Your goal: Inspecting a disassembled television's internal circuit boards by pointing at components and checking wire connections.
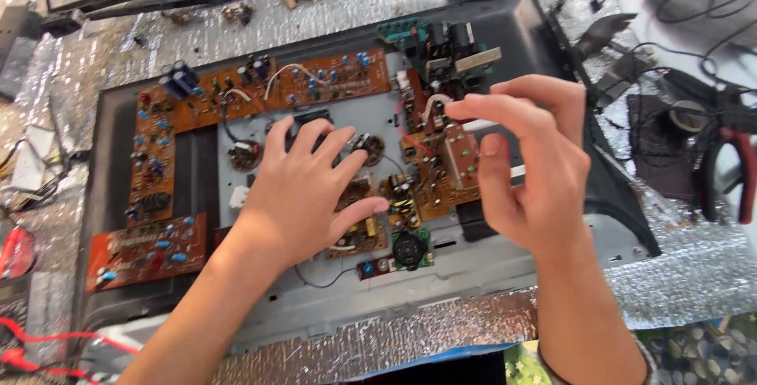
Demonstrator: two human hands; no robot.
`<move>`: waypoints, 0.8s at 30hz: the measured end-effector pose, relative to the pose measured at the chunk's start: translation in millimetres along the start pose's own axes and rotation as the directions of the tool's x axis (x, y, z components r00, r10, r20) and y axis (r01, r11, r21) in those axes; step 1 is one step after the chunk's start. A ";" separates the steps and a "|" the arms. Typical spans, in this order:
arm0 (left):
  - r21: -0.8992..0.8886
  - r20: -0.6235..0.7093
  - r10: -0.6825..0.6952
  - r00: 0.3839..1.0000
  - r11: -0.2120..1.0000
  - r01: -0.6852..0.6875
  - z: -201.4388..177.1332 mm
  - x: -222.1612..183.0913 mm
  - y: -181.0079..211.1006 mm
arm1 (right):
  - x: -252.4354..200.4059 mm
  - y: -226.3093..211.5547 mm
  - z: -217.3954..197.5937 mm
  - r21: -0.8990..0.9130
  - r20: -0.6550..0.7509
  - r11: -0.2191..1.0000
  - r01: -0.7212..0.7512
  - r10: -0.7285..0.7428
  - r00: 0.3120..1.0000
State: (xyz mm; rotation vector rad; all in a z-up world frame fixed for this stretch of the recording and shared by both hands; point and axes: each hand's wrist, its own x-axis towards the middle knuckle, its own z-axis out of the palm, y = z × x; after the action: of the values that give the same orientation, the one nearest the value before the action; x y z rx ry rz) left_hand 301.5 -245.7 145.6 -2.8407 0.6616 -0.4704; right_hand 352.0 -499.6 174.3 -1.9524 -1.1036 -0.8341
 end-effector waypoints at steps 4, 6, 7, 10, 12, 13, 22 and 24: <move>-0.027 0.006 0.027 1.000 0.999 -0.027 9.7 0.4 -1.0 | 1.8 -2.4 -3.1 -0.035 -0.066 0.998 -0.043 0.041 0.997; 0.032 0.012 -0.002 1.000 0.999 0.001 15.0 -4.6 -1.5 | -3.4 -1.2 -0.6 0.042 -0.063 0.994 -0.100 0.102 0.993; 0.028 0.011 0.015 1.000 1.000 -0.015 15.5 -1.1 0.2 | -4.3 1.2 -2.2 0.030 -0.069 0.993 -0.111 0.112 0.991; 0.062 -0.006 0.001 1.000 0.998 0.000 13.4 -2.8 0.0 | -5.6 3.4 1.4 0.054 -0.076 0.993 -0.109 0.113 0.991; 0.058 0.018 0.003 1.000 0.998 -0.004 13.9 -1.0 -1.6 | -4.1 4.2 0.4 0.054 -0.080 0.994 -0.100 0.104 0.991; 0.058 0.011 0.012 1.000 0.998 -0.012 15.8 -1.0 -1.7 | -4.6 4.0 0.1 0.044 -0.086 0.994 -0.100 0.104 0.991; 0.052 0.000 -0.015 1.000 0.999 0.014 17.8 1.0 1.0 | -5.7 6.5 0.4 0.072 -0.071 0.991 -0.117 0.122 0.990; 0.076 -0.005 -0.005 1.000 0.997 0.005 16.1 0.6 2.0 | -4.5 7.1 1.1 0.044 -0.065 0.993 -0.109 0.111 0.992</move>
State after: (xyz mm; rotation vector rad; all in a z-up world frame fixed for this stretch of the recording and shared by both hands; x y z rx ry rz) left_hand 306.7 -246.0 130.3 -2.7710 0.6240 -0.4930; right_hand 356.5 -503.1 168.1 -1.9191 -0.9572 -0.8062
